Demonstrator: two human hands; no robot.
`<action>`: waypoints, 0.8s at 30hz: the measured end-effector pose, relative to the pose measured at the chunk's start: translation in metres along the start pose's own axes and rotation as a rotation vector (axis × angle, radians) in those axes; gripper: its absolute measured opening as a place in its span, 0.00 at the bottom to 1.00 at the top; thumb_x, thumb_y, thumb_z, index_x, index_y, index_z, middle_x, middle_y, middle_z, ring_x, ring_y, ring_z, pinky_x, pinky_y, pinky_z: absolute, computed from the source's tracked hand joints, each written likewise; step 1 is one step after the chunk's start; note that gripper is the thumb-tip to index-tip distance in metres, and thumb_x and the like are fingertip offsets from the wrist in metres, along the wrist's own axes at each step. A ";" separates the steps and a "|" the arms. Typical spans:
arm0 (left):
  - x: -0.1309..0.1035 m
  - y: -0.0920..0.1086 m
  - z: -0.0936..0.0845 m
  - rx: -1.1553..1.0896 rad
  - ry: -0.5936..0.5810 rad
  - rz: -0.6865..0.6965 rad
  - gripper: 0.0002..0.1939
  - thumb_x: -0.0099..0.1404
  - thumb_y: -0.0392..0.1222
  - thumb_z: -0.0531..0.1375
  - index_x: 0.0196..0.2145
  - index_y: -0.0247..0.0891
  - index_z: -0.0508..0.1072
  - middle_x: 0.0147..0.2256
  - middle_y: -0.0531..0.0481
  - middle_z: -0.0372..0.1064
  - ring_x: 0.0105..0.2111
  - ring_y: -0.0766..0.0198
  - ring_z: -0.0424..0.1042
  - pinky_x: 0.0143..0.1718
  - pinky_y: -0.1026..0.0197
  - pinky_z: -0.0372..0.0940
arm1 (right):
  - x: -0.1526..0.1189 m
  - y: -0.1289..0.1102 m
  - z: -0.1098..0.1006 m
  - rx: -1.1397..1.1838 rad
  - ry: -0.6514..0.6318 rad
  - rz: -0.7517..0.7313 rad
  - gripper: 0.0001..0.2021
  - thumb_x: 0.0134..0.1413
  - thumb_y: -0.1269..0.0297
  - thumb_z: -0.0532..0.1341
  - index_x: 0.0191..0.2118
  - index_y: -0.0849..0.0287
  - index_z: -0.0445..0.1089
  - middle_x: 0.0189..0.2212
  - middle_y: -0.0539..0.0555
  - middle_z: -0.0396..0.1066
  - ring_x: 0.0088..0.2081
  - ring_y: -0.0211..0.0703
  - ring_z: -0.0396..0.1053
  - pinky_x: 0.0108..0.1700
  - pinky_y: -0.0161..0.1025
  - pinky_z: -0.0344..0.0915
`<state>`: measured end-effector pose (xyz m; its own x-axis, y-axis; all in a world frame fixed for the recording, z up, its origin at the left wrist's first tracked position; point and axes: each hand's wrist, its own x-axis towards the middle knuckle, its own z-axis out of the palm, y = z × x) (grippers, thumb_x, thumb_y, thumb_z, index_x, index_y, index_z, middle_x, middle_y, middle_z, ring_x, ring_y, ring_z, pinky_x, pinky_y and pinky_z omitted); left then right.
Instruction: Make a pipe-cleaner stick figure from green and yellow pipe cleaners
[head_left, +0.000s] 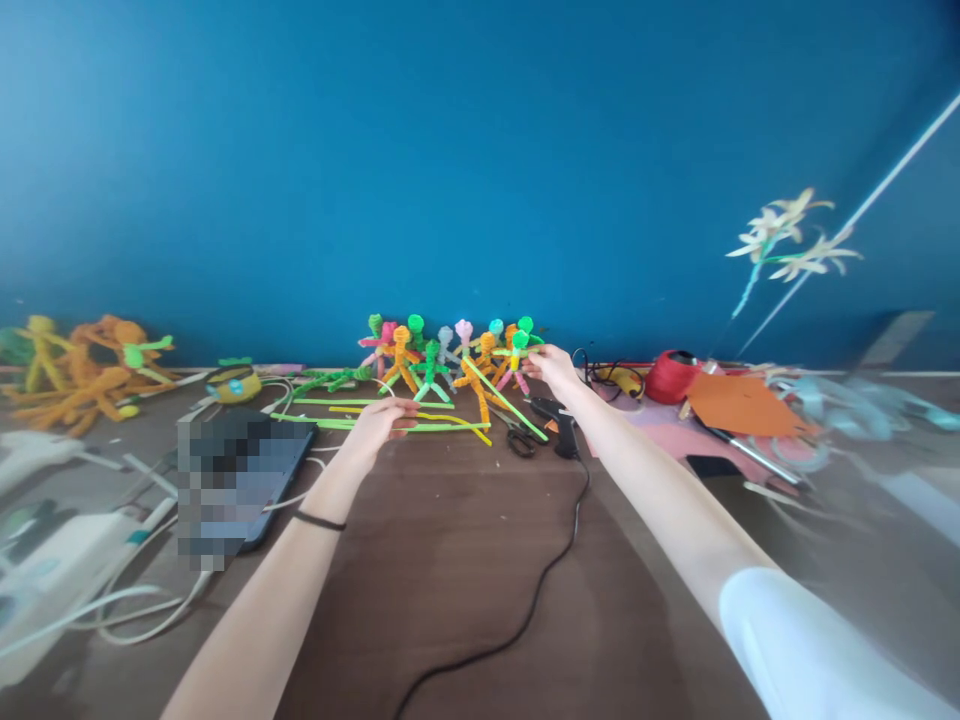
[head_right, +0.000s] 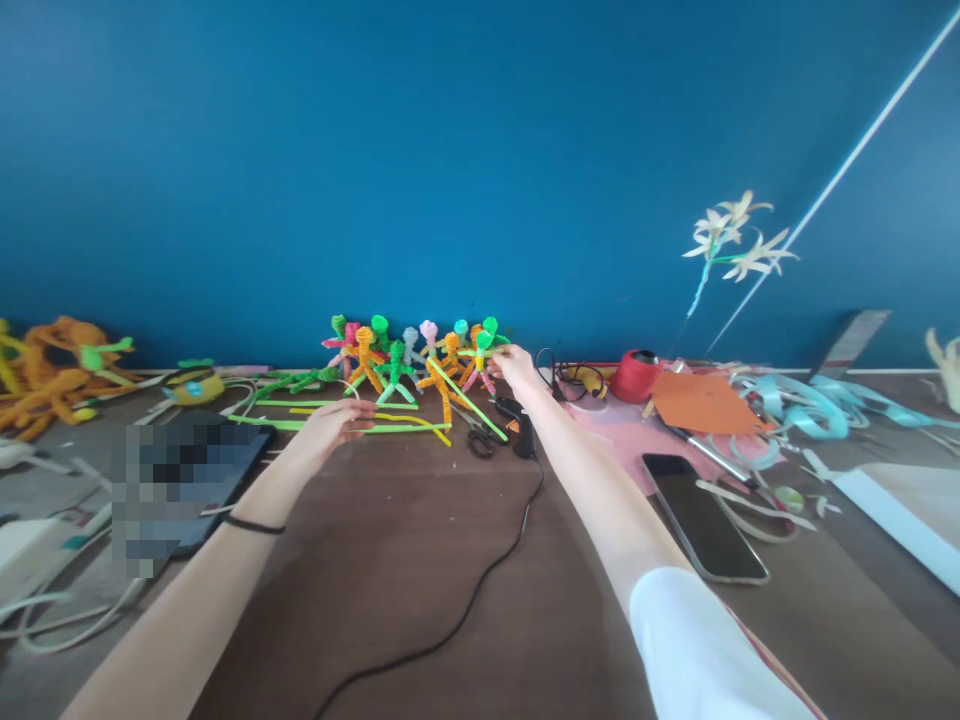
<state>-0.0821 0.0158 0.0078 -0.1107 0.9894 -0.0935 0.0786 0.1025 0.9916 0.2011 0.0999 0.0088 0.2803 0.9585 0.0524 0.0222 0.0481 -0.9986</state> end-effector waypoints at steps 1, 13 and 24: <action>0.001 -0.003 0.000 0.048 0.014 0.018 0.12 0.43 0.40 0.57 0.27 0.35 0.75 0.28 0.46 0.74 0.26 0.64 0.72 0.26 0.65 0.62 | -0.001 0.001 -0.001 -0.015 0.013 -0.012 0.07 0.44 0.76 0.57 0.33 0.63 0.63 0.21 0.49 0.68 0.21 0.32 0.67 0.24 0.30 0.63; 0.005 -0.016 0.004 0.527 0.092 0.262 0.09 0.50 0.35 0.54 0.30 0.37 0.72 0.31 0.48 0.72 0.34 0.59 0.71 0.39 0.57 0.64 | -0.050 0.019 -0.020 -0.175 0.092 -0.251 0.13 0.37 0.68 0.55 0.35 0.62 0.67 0.26 0.50 0.67 0.27 0.37 0.64 0.31 0.37 0.62; -0.003 -0.039 0.016 0.968 0.034 0.590 0.07 0.56 0.30 0.52 0.27 0.38 0.67 0.33 0.44 0.66 0.38 0.54 0.64 0.44 0.52 0.59 | -0.104 0.028 0.043 -0.431 -0.292 -0.597 0.07 0.49 0.72 0.54 0.34 0.61 0.68 0.33 0.54 0.69 0.35 0.39 0.68 0.41 0.39 0.64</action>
<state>-0.0688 0.0108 -0.0325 0.1720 0.9076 0.3831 0.8592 -0.3284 0.3923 0.1313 0.0131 -0.0245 -0.1577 0.8430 0.5143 0.4761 0.5212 -0.7083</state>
